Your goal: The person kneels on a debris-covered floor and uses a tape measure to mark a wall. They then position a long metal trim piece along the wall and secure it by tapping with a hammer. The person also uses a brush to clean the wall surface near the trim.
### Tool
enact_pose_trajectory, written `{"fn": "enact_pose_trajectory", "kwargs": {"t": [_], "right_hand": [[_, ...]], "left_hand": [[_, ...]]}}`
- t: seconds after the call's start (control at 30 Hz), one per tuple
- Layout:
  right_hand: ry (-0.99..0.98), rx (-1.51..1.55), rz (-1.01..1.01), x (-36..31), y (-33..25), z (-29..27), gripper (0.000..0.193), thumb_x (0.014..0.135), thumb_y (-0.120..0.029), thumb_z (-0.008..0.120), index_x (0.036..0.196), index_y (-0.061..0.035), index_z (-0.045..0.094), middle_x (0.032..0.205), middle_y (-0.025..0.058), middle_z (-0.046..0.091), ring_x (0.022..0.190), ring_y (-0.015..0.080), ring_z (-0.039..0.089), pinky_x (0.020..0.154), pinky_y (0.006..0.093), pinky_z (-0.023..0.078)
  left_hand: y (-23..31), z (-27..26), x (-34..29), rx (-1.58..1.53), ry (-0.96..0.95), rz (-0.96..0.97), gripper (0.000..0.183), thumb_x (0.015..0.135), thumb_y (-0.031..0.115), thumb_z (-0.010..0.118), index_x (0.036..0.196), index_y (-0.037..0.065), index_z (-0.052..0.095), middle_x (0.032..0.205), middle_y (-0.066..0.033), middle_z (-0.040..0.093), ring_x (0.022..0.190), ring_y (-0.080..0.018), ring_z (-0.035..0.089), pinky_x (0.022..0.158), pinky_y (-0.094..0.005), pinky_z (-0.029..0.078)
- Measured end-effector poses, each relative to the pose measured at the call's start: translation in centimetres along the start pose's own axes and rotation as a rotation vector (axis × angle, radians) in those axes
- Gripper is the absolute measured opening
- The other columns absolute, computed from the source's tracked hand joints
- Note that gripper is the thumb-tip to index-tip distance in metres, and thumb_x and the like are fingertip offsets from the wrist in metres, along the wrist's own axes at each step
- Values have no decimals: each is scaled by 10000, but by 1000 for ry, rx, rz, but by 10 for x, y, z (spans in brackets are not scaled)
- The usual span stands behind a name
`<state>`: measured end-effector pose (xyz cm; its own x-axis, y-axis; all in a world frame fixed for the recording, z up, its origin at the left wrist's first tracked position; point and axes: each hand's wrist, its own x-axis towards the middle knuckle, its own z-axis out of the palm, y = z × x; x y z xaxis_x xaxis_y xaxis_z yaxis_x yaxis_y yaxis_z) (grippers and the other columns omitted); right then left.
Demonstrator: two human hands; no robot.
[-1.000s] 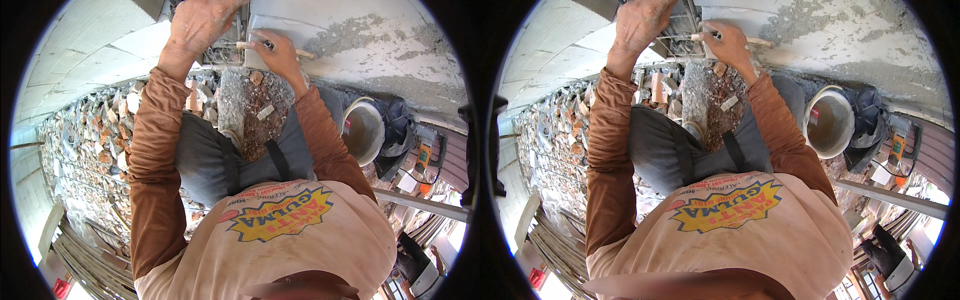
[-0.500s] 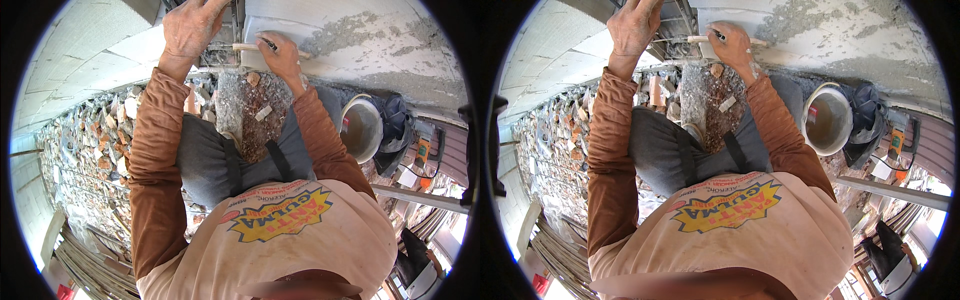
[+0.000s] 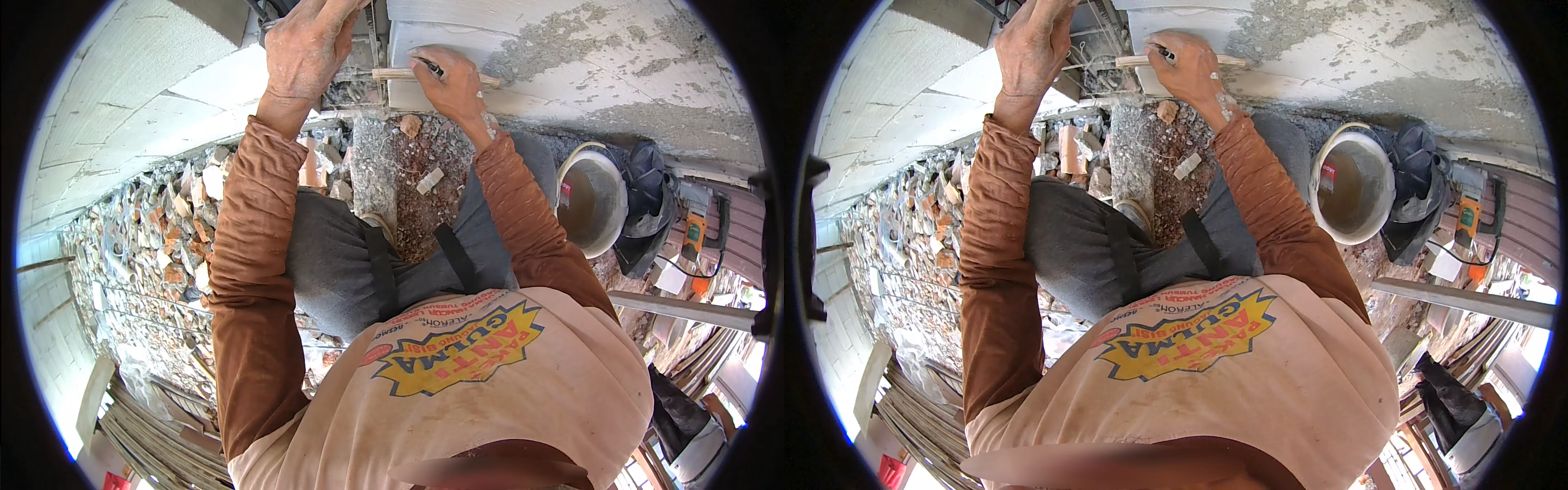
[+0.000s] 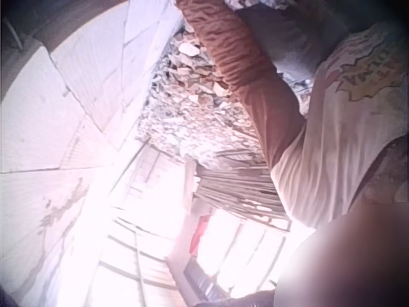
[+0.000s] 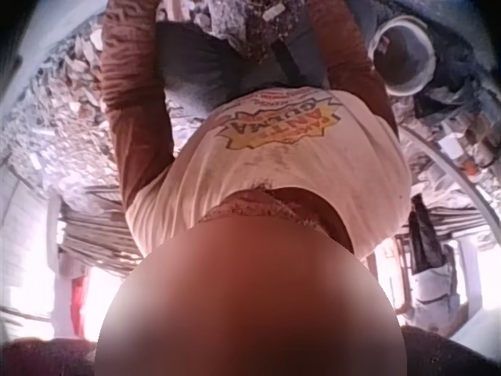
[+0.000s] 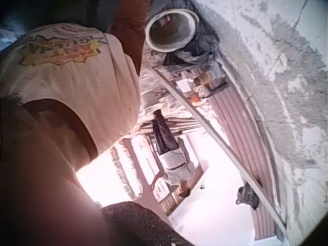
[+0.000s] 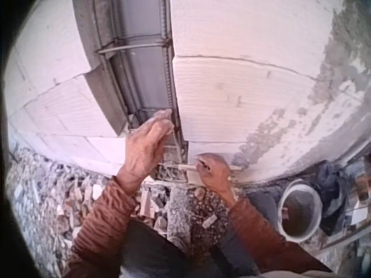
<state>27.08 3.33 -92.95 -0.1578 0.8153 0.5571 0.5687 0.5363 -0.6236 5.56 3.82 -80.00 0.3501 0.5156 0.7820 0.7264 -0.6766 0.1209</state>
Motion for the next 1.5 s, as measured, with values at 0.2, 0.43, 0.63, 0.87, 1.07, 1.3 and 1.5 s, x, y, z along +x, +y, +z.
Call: {"fn": "enact_pose_trajectory", "kwargs": {"t": [0.2, 0.43, 0.63, 0.87, 1.07, 1.3, 1.5], "right_hand": [[-4, -14, 6, 0, 1, 1, 281, 919, -263, 699, 1048, -18, 745, 1043, 170, 743, 955, 348, 707, 868, 407, 546], [-13, -21, 4, 0, 3, 2, 265, 916, -245, 697, 1045, -18, 745, 1031, 173, 743, 952, 350, 707, 861, 406, 544], [2, -5, -15, 1, 3, 1, 278, 911, -264, 689, 1015, -14, 752, 1001, 176, 747, 898, 360, 708, 825, 428, 552], [-84, 52, 63, -2, -2, 1, 271, 914, -242, 693, 1095, -48, 747, 1080, 155, 743, 959, 323, 707, 863, 401, 545], [-339, 290, 134, -5, -7, 11, 305, 916, -321, 699, 1113, -96, 752, 1135, 120, 736, 946, 311, 696, 823, 392, 557], [-342, 195, 157, -2, -5, 23, 347, 922, -350, 692, 1079, -46, 750, 1105, 141, 724, 988, 356, 682, 856, 420, 537], [-406, 191, 226, -1, -10, 25, 397, 928, -373, 711, 1080, -8, 747, 1122, 186, 722, 1047, 338, 679, 947, 410, 500]], "left_hand": [[2, 1, -3, -8, -15, -37, 186, 891, -7, 618, 1071, 37, 622, 1264, -198, 662, 1168, -399, 639, 943, -446, 537], [3, 3, -3, -39, -26, -13, 144, 928, -1, 593, 1071, 17, 604, 1300, -215, 641, 1205, -422, 615, 978, -457, 524], [4, 4, -1, -124, 17, -9, 136, 933, -28, 585, 1066, 2, 582, 1311, -236, 626, 1202, -446, 609, 968, -452, 529], [7, 5, 1, -191, -14, -35, 139, 925, -43, 596, 1057, -6, 573, 1298, -247, 627, 1174, -455, 623, 931, -450, 545], [9, 5, 3, -210, 10, -11, 150, 918, -42, 611, 1060, -9, 576, 1275, -264, 633, 1166, -462, 627, 923, -459, 550], [6, 1, -1, -229, -49, 15, 163, 902, -66, 609, 1059, -30, 581, 1248, -287, 636, 1151, -466, 635, 926, -457, 553], [0, 5, -5, -246, -23, 121, 242, 856, -101, 617, 1086, -34, 579, 1251, -297, 634, 1157, -462, 637, 945, -446, 551]]}}
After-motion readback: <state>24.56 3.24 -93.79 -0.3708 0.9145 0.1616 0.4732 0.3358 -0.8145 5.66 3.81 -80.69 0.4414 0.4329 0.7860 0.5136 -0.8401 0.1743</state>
